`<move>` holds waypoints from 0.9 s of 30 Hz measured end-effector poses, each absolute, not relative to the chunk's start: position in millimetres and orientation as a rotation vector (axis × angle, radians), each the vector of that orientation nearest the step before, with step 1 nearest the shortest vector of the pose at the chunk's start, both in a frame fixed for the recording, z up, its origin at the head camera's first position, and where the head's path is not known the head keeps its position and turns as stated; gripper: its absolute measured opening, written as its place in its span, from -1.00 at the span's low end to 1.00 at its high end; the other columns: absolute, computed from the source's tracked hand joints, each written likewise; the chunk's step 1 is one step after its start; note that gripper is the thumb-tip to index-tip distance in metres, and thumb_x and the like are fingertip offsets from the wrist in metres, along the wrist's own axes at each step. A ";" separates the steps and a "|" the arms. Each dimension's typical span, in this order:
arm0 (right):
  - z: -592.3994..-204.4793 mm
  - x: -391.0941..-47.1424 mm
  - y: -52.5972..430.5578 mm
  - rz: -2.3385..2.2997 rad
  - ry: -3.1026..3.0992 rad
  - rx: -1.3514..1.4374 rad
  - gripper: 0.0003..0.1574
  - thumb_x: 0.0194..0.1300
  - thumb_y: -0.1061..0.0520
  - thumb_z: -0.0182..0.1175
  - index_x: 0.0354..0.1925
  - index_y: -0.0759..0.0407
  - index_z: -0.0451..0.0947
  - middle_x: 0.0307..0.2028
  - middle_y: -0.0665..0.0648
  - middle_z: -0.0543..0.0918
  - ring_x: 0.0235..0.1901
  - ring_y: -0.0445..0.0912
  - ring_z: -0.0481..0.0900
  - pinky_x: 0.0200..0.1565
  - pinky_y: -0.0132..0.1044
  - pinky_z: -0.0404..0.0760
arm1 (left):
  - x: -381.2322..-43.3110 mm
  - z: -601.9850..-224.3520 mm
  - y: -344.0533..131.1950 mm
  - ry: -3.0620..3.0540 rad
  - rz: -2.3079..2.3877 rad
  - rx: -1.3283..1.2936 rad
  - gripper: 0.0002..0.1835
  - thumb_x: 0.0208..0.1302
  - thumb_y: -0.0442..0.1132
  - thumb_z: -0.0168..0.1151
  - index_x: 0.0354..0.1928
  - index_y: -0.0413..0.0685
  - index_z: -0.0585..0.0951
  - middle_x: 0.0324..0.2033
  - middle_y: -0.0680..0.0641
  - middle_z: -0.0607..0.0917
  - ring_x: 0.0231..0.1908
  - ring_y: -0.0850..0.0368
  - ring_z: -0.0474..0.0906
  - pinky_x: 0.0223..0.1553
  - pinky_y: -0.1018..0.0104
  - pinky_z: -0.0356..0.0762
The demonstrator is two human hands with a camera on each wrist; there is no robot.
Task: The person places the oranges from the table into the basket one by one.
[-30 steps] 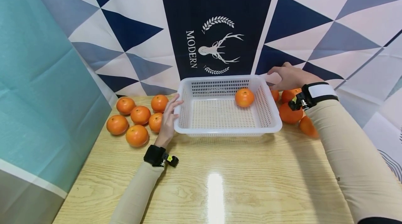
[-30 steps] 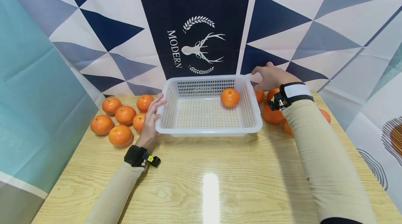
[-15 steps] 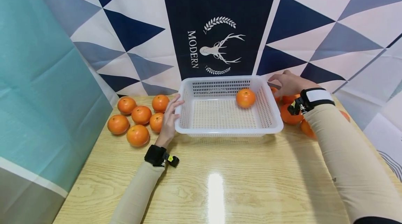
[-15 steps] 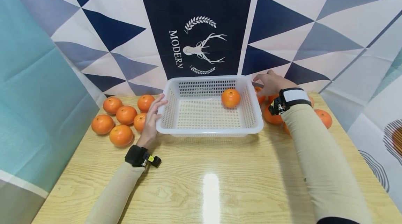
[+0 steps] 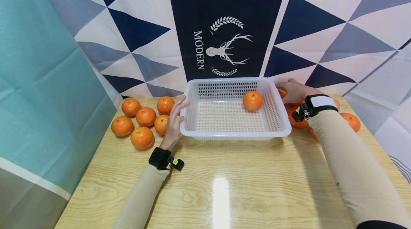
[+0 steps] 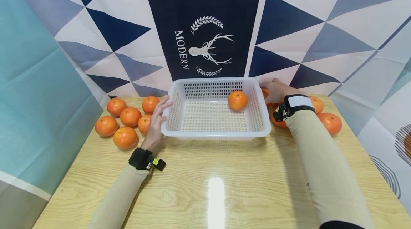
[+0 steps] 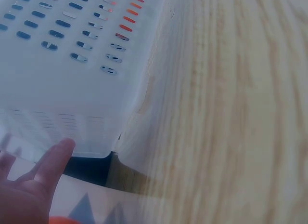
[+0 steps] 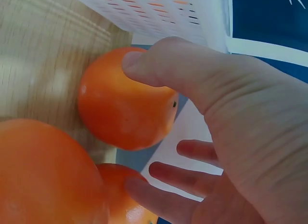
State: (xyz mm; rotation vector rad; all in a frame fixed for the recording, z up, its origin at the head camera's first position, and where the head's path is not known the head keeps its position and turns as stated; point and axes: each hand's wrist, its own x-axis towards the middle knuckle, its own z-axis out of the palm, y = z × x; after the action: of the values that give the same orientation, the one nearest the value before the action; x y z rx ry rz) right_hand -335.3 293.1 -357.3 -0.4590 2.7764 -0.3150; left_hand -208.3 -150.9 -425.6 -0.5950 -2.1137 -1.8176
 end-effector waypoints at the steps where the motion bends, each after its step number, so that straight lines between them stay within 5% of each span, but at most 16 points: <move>1: -358.4 -335.5 292.5 -0.324 2.778 -0.464 0.16 -0.01 -0.19 0.50 0.44 0.22 0.29 0.23 0.46 0.47 0.17 0.33 0.20 0.14 0.38 0.42 | -208.2 -425.7 -151.0 -2.113 -1.820 -0.597 -0.50 0.26 -0.60 -0.22 0.23 -0.60 0.40 0.47 -0.51 0.14 0.49 -0.36 0.00 0.44 -0.40 0.03; 7: -366.1 -335.9 291.5 -0.386 2.751 -0.475 0.14 0.01 -0.14 0.49 0.46 0.19 0.27 0.29 0.48 0.36 0.12 0.33 0.27 0.03 0.24 0.57 | -207.7 -425.0 -150.7 -2.118 -1.823 -0.592 -0.48 0.22 -0.63 -0.24 0.23 -0.60 0.40 0.47 -0.51 0.13 0.49 -0.36 -0.02 0.46 -0.40 -0.02; 16: -380.8 -340.0 295.2 -0.453 2.739 -0.663 -0.24 0.06 -0.11 0.47 0.21 0.09 0.54 -0.01 0.22 0.74 -0.12 0.08 0.62 -0.07 0.00 0.65 | -215.1 -434.4 -152.3 -2.114 -1.814 -0.591 -0.46 0.20 -0.59 -0.23 0.23 -0.56 0.42 0.49 -0.44 0.15 0.51 -0.27 -0.01 0.50 -0.36 -0.10; 27: -383.7 -338.1 290.5 -0.477 2.740 -0.603 -0.19 0.10 -0.03 0.46 0.29 0.08 0.45 0.12 0.28 0.65 -0.01 0.17 0.56 0.10 0.22 0.59 | -208.1 -423.7 -151.2 -2.139 -1.806 -0.593 -0.46 0.21 -0.63 -0.24 0.24 -0.56 0.41 0.49 -0.47 0.14 0.51 -0.30 -0.03 0.50 -0.34 -0.08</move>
State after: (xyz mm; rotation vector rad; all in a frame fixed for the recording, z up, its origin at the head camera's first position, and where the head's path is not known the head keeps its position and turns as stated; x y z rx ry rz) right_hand -338.1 290.5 -383.7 -0.6025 2.7404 -0.4775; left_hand -208.1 -151.2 -423.7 -0.5930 -2.1385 -1.8061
